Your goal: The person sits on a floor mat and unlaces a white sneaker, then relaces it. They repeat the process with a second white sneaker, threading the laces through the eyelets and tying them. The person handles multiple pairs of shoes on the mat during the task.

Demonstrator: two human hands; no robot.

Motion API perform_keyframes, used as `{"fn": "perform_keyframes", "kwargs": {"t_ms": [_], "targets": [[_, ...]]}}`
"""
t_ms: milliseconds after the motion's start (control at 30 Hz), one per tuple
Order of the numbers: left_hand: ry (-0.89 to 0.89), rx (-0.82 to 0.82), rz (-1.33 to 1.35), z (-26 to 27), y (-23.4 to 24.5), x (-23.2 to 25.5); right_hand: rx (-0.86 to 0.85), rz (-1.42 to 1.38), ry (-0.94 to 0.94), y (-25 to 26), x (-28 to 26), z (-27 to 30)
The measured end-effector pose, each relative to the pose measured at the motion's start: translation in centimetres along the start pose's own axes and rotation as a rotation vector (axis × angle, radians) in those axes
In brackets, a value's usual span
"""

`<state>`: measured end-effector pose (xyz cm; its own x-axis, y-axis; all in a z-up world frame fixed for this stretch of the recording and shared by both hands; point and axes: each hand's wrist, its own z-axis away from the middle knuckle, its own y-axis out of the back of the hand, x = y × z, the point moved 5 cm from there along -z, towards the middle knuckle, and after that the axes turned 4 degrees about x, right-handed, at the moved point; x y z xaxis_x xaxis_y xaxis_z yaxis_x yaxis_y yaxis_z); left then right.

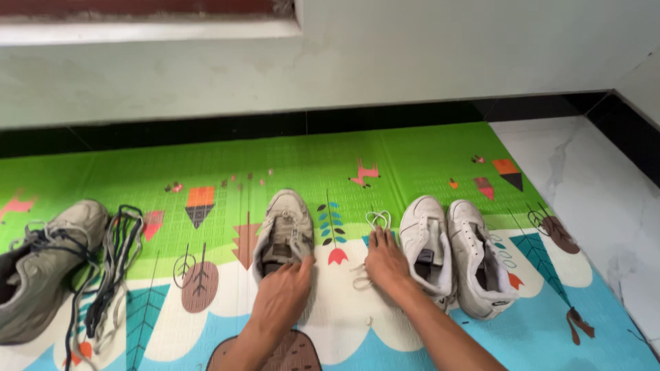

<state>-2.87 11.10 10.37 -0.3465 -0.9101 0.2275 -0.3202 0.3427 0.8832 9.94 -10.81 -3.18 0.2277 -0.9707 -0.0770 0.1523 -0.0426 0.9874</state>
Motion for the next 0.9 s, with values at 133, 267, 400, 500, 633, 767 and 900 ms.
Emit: {"fn": "perform_keyframes", "kwargs": {"t_ms": [133, 267, 400, 500, 633, 767, 900], "targets": [[-0.006, -0.096, -0.055, -1.1, -0.5, 1.4, 0.13, 0.022, 0.049, -0.1, 1.9, 0.2], [0.301, -0.13, 0.043, -0.6, -0.1, -3.0, 0.069, 0.049, 0.027, 0.5, 2.0, 0.8], [0.606, 0.2, 0.124, 4.9, 5.7, -17.0, 0.037, -0.061, 0.021, 3.6, 1.0, 2.3], [0.86, 0.0, -0.286, 10.4, 8.0, -26.2, 0.143, -0.183, 0.052, 6.8, -0.7, 3.3], [0.884, 0.047, -0.53, 14.1, 5.6, -30.2, 0.19, -0.371, 0.091, 8.7, -3.6, 2.7], [1.049, 0.04, -0.516, 15.2, 1.8, -32.9, 0.231, -0.483, 0.149, 8.5, -5.4, 2.3], [1.1, 0.258, -0.506, 15.7, 1.3, -33.2, 0.233, -0.533, 0.13, 8.7, -5.4, 3.6]]}}
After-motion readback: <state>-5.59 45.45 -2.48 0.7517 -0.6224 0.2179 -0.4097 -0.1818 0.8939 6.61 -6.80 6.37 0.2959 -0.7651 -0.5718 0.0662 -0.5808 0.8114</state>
